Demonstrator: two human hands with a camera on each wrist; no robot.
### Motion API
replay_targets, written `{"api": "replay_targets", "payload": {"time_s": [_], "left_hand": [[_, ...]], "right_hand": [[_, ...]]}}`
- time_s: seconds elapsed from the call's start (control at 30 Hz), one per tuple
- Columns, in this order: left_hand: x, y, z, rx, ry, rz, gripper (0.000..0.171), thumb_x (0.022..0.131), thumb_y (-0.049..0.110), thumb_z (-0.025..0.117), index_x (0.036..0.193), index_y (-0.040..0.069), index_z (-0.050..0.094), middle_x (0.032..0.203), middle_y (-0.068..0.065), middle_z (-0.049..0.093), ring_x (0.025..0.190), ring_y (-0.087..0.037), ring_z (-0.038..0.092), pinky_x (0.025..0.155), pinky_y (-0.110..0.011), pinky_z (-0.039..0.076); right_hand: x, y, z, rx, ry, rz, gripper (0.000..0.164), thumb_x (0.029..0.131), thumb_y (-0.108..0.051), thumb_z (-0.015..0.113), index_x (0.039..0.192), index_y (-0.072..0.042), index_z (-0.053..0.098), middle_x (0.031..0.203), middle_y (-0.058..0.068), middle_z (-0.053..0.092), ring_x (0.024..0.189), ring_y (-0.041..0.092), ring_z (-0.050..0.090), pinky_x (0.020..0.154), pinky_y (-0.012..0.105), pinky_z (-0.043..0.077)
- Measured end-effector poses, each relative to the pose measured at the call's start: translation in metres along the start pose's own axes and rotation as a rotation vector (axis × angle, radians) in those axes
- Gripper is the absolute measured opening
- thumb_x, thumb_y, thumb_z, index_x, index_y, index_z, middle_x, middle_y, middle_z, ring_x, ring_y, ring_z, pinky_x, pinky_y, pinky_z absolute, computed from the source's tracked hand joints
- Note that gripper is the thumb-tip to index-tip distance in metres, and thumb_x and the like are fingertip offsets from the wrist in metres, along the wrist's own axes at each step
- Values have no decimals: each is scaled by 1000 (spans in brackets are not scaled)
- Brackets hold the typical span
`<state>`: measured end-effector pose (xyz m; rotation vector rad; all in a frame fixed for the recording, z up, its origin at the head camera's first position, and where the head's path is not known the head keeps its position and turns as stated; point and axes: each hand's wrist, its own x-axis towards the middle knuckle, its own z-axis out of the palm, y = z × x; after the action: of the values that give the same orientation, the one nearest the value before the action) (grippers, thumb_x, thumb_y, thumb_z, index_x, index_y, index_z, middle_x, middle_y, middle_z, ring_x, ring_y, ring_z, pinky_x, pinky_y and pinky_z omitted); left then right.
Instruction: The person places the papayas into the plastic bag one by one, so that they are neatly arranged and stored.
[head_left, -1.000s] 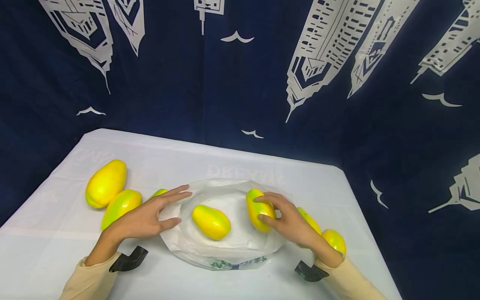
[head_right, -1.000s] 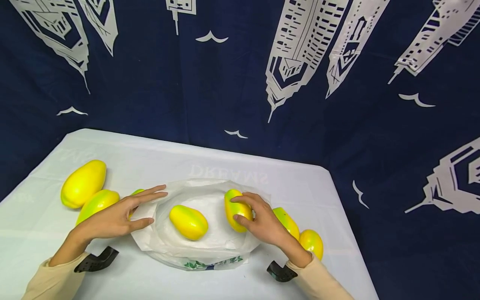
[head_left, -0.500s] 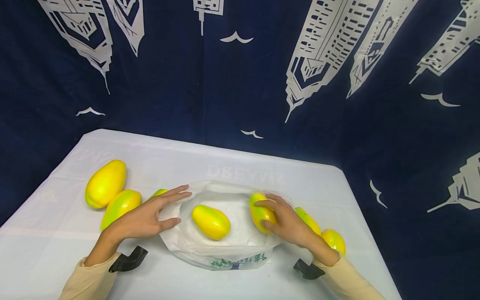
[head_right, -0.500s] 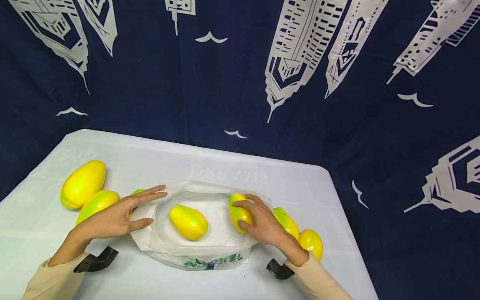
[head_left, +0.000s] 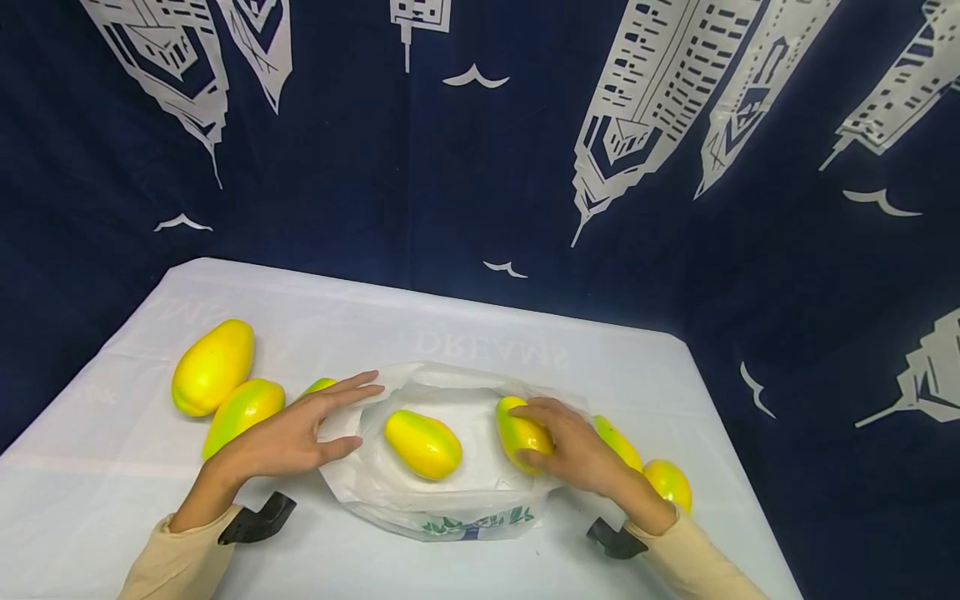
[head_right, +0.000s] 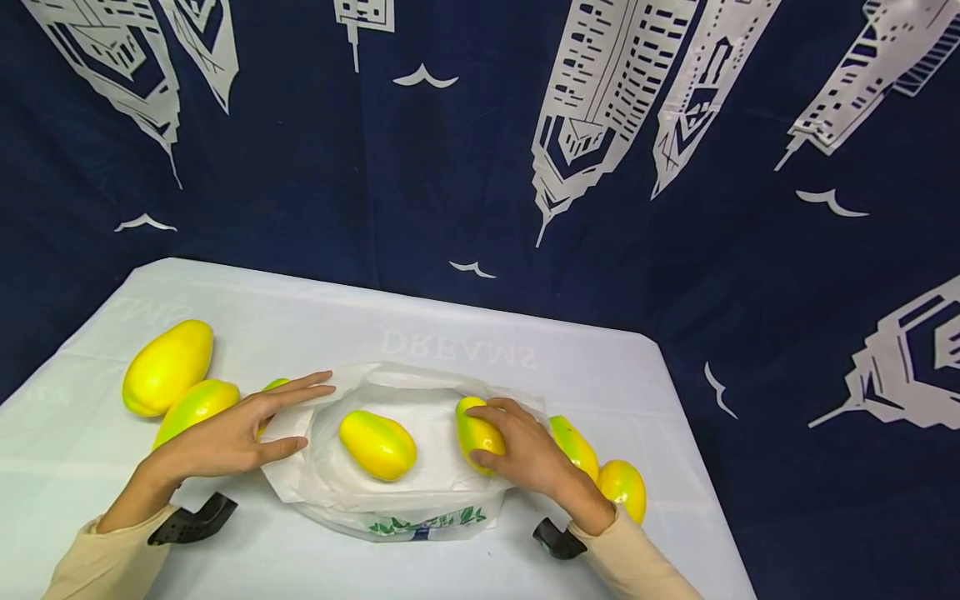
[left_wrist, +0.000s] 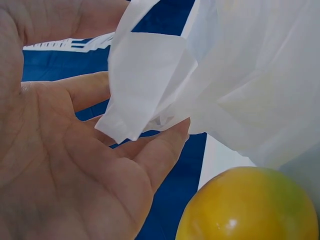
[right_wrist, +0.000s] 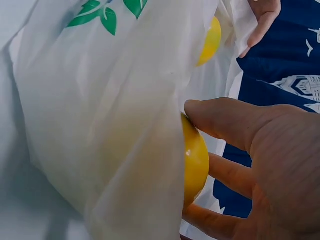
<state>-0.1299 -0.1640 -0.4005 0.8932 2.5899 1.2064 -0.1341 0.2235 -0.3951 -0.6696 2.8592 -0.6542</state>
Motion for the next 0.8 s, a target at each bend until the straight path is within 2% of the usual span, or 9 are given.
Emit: {"api": "replay_targets", "payload": {"time_s": [0.33, 0.57, 0.8], "left_hand": [[0, 1, -1, 10, -1, -6, 61, 93, 20, 69, 149, 13, 47, 163, -12, 31, 148, -41, 31, 113, -66, 32], [0, 2, -1, -4, -4, -7, 61, 93, 20, 69, 149, 12, 47, 163, -13, 31, 148, -42, 31, 113, -66, 32], [0, 3, -1, 4, -6, -4, 61, 93, 20, 69, 149, 12, 47, 163, -13, 31, 147, -42, 32, 112, -66, 32]], "right_hand": [[0, 1, 0, 3, -30, -20, 55, 85, -11, 76, 137, -10, 59, 145, 17, 52, 131, 35, 52, 111, 55, 41], [0, 2, 1, 8, -16, -47, 54, 87, -16, 77, 137, -10, 59, 144, 17, 53, 130, 34, 52, 108, 55, 44], [-2, 1, -3, 7, -1, -26, 56, 87, -21, 77, 139, -12, 58, 147, 17, 50, 132, 36, 50, 108, 56, 44]]}}
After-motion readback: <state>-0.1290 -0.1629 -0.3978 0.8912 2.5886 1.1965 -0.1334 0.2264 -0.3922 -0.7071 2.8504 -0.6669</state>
